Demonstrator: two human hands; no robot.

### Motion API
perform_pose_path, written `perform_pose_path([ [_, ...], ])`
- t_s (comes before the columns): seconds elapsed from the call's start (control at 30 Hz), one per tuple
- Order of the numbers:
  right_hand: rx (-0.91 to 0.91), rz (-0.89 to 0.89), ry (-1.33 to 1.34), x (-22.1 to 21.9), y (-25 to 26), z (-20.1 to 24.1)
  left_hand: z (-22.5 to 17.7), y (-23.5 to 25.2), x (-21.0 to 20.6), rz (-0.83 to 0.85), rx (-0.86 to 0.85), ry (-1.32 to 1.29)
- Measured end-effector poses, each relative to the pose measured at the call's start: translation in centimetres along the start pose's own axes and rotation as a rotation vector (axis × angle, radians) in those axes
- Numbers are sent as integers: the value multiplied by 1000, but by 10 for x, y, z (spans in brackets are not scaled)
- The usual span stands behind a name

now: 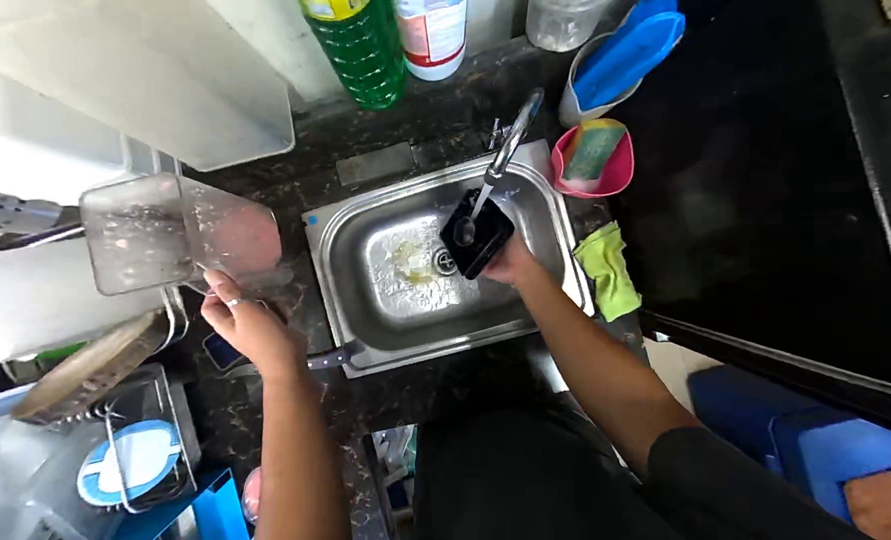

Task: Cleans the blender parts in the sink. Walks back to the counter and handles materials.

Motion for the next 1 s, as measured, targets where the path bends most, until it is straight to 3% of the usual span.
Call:
perform_pose_path([
  [0.1, 126, 14, 172, 15, 13, 3, 7, 9, -1, 117, 47, 0],
  [0.17, 104, 38, 101, 5, 23, 0, 15, 16, -5, 150, 26, -43],
  [0.23, 89, -5, -144, -2, 18, -9, 19, 20, -5, 180, -52, -114],
  [0.37, 358, -313, -731, 16, -37, -15, 2, 23, 8, 181, -139, -121],
  [0.43, 467, -339, -923, 26, -70, -11, -25, 19, 19, 178, -98, 62],
  [0.53, 614, -422, -939, 36, -103, 1, -73, 9, 22, 289, -100, 295],
  [0.63, 639, -416, -961, 40, -126, 11, -109, -13, 2, 565, -136, 700],
  [0.7, 655, -376, -953, 41, -138, 15, -114, -31, -33, 791, -176, 952],
  [0.83, 669, -378, -825, 41, -152, 22, -69, -58, -106, 1113, -146, 1165],
  [1.0, 711, -333, -741, 50, -178, 26, 7, -58, -146, 1277, 215, 773],
])
Point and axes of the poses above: each hand's wrist, its own y-axis towards the middle knuckle, its own x-axis out of the back of the hand, z = x × y, the point moved 1 cm from there along y, towards the middle knuckle, and after that the axes turned 10 degrees about -y, right-handed, at the moved point
